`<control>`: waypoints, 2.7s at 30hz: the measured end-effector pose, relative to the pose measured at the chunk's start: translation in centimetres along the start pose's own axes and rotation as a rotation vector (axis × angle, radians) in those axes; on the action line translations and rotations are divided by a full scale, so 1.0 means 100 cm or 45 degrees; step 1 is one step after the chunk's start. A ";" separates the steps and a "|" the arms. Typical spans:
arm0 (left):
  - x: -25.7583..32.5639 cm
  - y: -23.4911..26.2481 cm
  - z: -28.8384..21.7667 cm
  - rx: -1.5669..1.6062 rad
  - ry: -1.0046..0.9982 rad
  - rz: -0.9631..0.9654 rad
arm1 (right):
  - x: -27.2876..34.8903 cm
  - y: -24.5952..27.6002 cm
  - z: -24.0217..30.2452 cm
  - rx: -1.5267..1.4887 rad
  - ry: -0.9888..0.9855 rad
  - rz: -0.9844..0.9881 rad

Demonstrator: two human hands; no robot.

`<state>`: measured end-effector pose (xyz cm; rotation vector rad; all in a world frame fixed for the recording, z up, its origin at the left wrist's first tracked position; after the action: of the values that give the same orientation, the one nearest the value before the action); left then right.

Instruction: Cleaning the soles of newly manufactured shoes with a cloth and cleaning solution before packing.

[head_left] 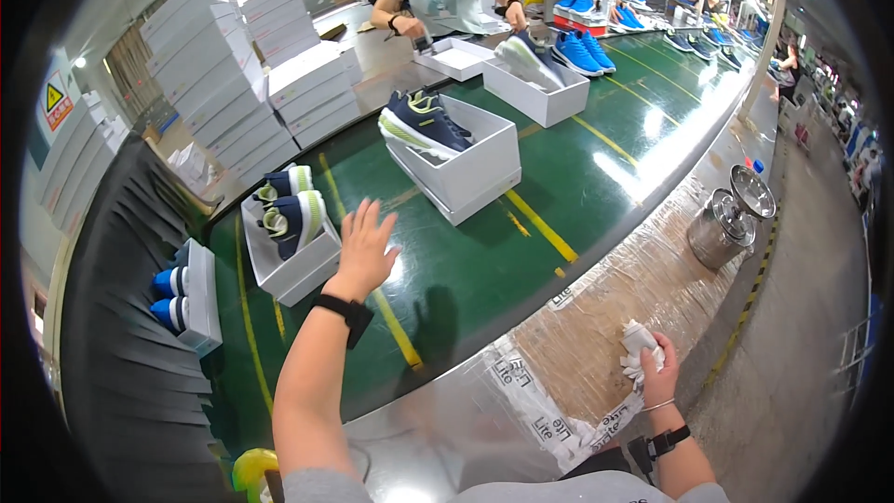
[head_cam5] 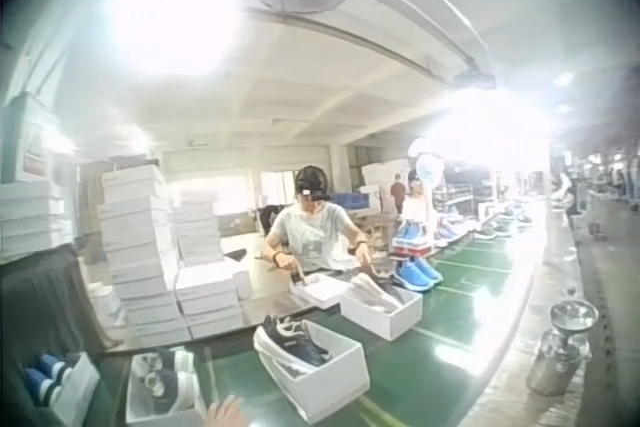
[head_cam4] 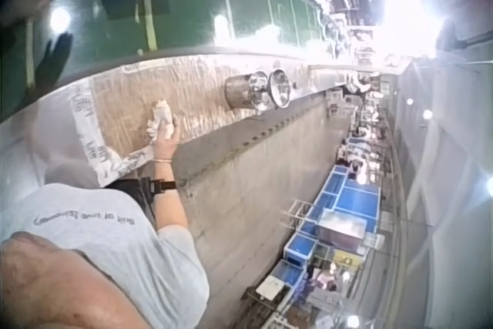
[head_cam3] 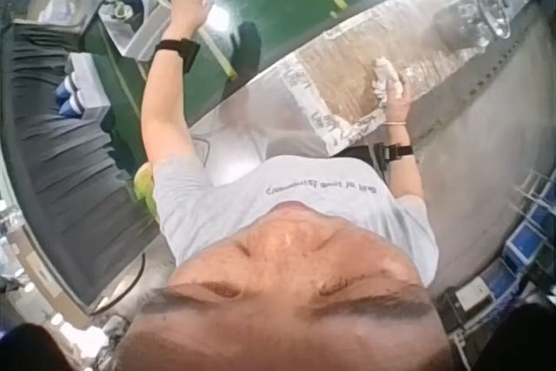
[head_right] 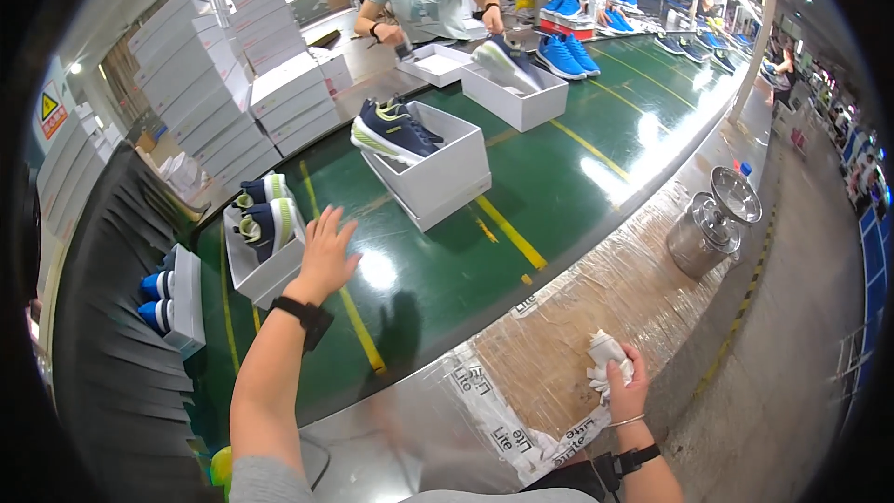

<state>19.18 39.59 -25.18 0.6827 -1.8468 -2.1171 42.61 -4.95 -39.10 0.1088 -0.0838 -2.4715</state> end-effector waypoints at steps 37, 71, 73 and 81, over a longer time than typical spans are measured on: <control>-0.104 -0.009 0.043 -0.182 0.091 1.039 | 0.004 -0.014 0.034 0.660 0.236 -0.041; 0.136 -0.090 -0.295 3.428 0.473 1.253 | -0.174 0.210 0.245 1.260 0.557 -0.301; 0.125 -0.027 -0.272 2.133 -0.275 0.618 | -0.210 0.208 0.238 1.421 0.385 -0.178; 0.199 -0.104 -0.229 2.299 0.042 0.585 | -0.262 0.172 0.168 1.565 -0.151 0.176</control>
<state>14.66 12.06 -40.97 0.3722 -3.0167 0.2682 72.01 -1.71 -19.38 0.4450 -1.5656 -1.9362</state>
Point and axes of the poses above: each hand's wrist, its own x-axis away from the middle knuckle, its own y-axis out of the back of the hand, z = x × y, the point moved 10 cm from there along -x, towards the middle knuckle, and after that the axes turned 14 degrees about z, right-handed, at the moved point
